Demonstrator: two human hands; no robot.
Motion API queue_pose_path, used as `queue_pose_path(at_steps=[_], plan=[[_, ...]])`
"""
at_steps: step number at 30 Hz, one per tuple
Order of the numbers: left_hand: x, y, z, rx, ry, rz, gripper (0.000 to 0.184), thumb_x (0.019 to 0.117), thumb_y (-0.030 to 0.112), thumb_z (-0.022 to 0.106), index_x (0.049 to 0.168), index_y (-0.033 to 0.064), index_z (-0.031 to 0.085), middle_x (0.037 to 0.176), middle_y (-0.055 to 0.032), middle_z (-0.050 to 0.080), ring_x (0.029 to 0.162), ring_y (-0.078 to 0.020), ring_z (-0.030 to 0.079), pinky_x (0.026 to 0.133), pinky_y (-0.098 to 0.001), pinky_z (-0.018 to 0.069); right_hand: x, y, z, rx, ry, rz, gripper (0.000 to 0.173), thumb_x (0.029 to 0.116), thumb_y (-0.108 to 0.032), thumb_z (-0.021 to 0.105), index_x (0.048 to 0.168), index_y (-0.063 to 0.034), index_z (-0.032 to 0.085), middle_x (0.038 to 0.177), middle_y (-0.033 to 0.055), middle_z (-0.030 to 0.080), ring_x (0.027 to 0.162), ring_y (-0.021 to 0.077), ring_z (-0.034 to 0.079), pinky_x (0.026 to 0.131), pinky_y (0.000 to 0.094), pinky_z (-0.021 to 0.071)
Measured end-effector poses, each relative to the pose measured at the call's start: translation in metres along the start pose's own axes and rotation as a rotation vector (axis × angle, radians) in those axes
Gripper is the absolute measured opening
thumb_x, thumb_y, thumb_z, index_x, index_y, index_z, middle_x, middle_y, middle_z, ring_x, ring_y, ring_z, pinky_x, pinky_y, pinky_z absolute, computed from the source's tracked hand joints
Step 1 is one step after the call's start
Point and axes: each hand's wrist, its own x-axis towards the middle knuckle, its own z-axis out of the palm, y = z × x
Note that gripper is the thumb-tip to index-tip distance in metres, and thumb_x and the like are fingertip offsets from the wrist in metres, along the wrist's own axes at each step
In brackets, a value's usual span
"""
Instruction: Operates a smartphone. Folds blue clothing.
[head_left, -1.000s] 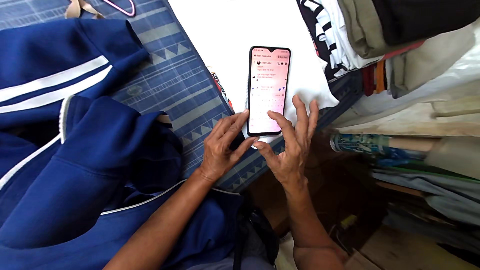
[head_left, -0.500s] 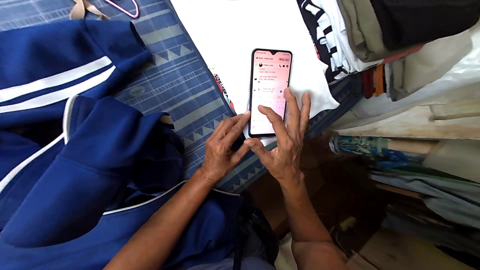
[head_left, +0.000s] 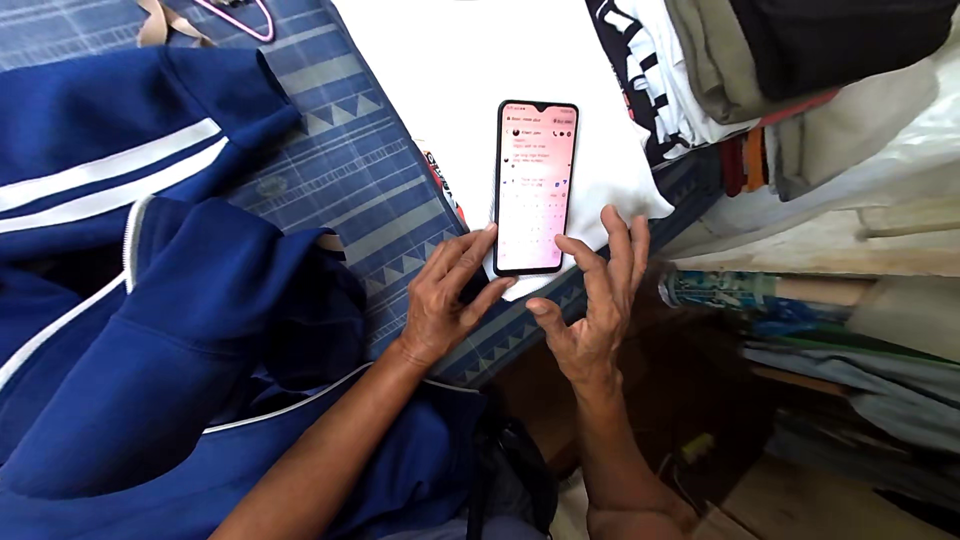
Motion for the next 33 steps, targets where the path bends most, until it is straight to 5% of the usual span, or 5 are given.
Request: queue_pose_path(at_steps=[24, 33], plan=[[0.0007, 0.0009, -0.0010, 0.002, -0.010, -0.002, 0.049, 0.0910, 0.018, 0.077, 0.130, -0.0087, 0.064, 0.123, -0.0224, 0.068, 0.110, -0.0242, 0.067, 0.097, -0.0317, 0.0545, -0.0034, 0.0056, -0.0009, -0.071, -0.030, 0.027, 0.068, 0.0952, -0.070, 0.051, 0.128, -0.0127, 0.068, 0.159, 0.0228, 0.040, 0.154, 0.0451, 0.018, 0.124, 0.0626, 0.0126], [-0.0005, -0.0002, -0.0004, 0.017, -0.001, 0.000, 0.049, 0.0916, 0.020, 0.077, 0.130, -0.0080, 0.065, 0.124, -0.0222, 0.068, 0.113, -0.0250, 0.067, 0.098, -0.0330, 0.0542, -0.0028, 0.0046, -0.0023, -0.061, -0.025, 0.027, 0.069, 0.0953, -0.070, 0.051, 0.130, -0.0121, 0.067, 0.158, 0.0222, 0.040, 0.154, 0.0440, 0.019, 0.125, 0.0578, 0.0160]])
